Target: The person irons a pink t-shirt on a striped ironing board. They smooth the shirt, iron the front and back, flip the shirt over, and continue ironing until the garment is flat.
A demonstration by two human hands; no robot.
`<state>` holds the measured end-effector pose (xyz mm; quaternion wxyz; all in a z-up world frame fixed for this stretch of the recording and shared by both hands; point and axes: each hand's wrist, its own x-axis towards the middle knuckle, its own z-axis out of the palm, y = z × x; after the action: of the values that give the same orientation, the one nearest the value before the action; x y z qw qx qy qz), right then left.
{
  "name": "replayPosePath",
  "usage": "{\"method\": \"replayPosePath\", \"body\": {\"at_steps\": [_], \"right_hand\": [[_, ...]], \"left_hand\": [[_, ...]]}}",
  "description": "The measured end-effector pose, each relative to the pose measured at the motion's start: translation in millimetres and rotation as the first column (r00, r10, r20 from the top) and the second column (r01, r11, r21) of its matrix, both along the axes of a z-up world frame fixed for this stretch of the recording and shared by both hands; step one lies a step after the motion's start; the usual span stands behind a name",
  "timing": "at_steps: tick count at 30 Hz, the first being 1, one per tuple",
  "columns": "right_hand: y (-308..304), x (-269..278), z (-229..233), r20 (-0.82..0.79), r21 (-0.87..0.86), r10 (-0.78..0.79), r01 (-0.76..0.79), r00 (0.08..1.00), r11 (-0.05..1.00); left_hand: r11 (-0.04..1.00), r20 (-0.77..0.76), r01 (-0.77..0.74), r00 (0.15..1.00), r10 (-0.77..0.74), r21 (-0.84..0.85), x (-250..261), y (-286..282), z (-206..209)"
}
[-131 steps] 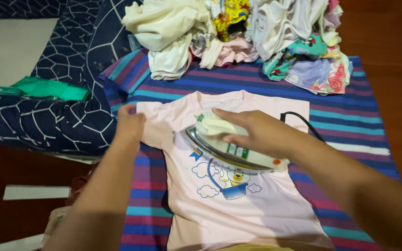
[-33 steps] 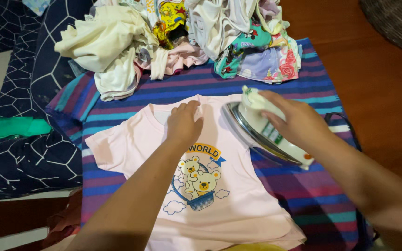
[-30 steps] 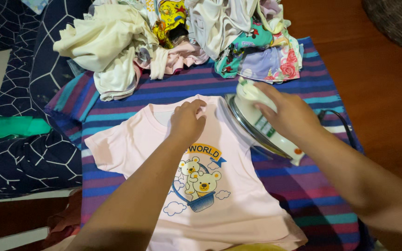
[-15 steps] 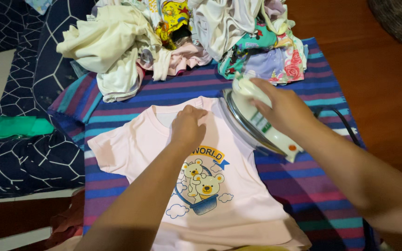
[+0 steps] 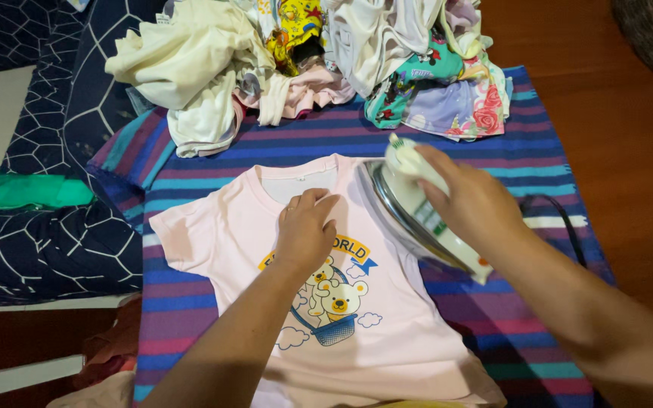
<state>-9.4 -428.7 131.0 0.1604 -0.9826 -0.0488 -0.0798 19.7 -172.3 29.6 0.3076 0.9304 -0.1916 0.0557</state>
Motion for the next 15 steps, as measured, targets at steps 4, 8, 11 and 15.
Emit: {"method": "replayPosePath", "body": {"at_steps": [4,8,11,15], "right_hand": [[5.8,38.1,-1.3,0.059,-0.009,-0.009,0.01,0.998,1.0],[2.6,66.2,-1.7,0.058,-0.018,-0.015,0.016,0.998,1.0],[-1.4,68.2,-5.6,0.079,0.035,-0.015,0.012,0.997,0.999],[-9.8,45.1,-10.1,0.106,0.115,-0.005,-0.008,0.994,0.993]], "left_hand": [[1.0,0.022,0.006,1.0,-0.006,-0.001,-1.6,0.2,0.4],[1.0,0.011,0.006,1.0,-0.006,-0.015,-2.9,2.2,2.1],[1.0,0.008,0.012,1.0,-0.012,-0.019,-2.7,2.0,5.0],[1.0,0.006,0.016,1.0,-0.016,-0.015,-1.9,2.2,5.5]]}}
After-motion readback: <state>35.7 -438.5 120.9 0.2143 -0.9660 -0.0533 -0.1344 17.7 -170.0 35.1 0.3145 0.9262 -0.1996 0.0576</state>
